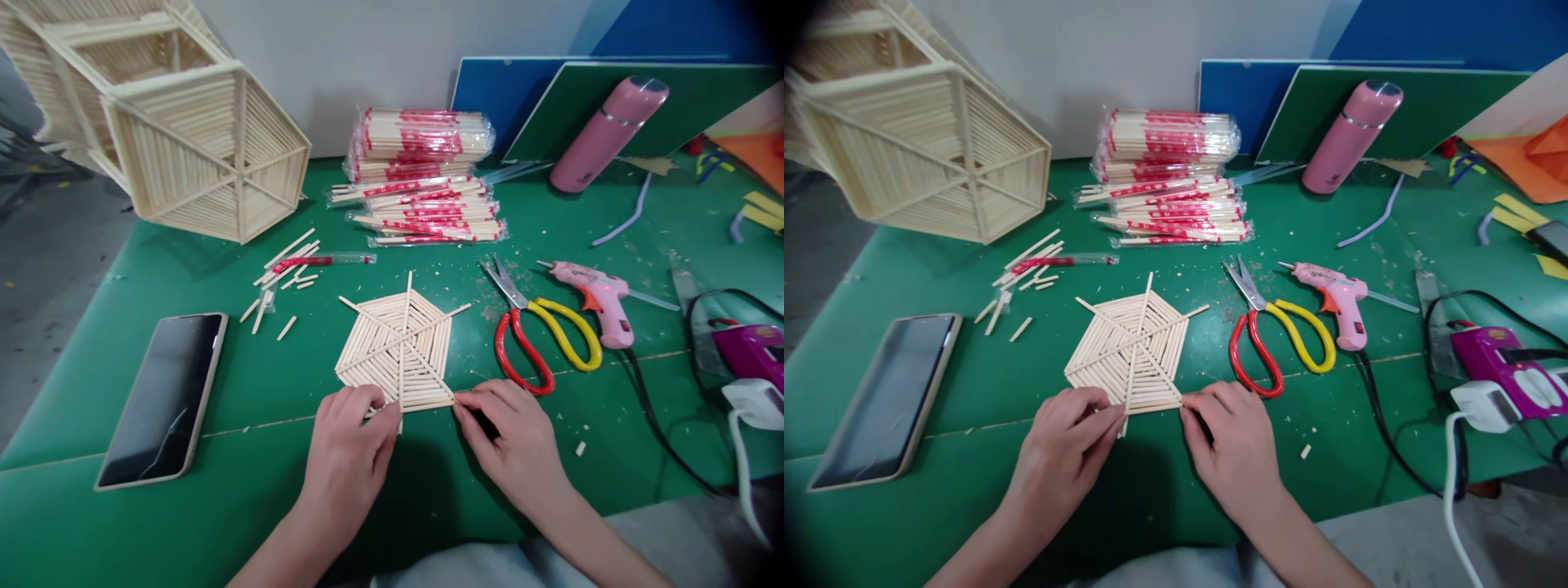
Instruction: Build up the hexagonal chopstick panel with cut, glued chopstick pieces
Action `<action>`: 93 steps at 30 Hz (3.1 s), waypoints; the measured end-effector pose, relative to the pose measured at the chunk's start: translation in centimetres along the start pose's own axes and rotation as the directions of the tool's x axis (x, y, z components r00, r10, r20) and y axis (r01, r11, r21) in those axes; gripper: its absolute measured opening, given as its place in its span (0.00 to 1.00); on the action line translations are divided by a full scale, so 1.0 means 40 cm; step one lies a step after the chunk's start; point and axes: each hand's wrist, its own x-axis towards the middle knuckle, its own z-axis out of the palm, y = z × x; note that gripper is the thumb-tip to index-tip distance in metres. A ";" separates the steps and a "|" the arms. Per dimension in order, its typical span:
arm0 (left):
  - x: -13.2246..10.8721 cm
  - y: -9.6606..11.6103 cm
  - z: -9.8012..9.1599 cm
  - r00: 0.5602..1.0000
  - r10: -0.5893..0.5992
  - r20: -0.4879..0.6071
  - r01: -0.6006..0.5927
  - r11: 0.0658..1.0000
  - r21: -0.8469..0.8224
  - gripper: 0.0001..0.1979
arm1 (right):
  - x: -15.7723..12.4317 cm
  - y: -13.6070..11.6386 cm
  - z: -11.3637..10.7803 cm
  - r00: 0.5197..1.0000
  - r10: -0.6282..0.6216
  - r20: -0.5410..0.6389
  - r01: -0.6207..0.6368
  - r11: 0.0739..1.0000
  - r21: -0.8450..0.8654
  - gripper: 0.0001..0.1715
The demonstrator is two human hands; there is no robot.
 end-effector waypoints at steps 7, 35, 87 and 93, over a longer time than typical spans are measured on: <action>0.000 -0.004 0.004 1.000 0.010 0.000 -0.010 1.000 0.001 0.08 | 0.001 0.000 -0.002 1.000 0.005 -0.004 -0.005 1.000 0.000 0.07; 0.006 0.001 -0.091 0.895 0.309 -0.322 -0.313 0.949 0.040 0.07 | 0.025 0.075 -0.081 0.940 0.089 -0.328 -0.117 0.991 -0.065 0.12; 0.151 0.058 -0.068 0.866 -0.499 0.015 0.130 0.196 -0.972 0.07 | 0.006 0.009 -0.146 0.955 0.133 0.264 -0.226 0.903 0.366 0.32; 0.148 0.074 -0.054 0.863 -0.505 0.019 0.155 0.228 -0.961 0.07 | 0.002 0.019 -0.139 0.950 0.077 0.303 -0.151 0.962 0.229 0.36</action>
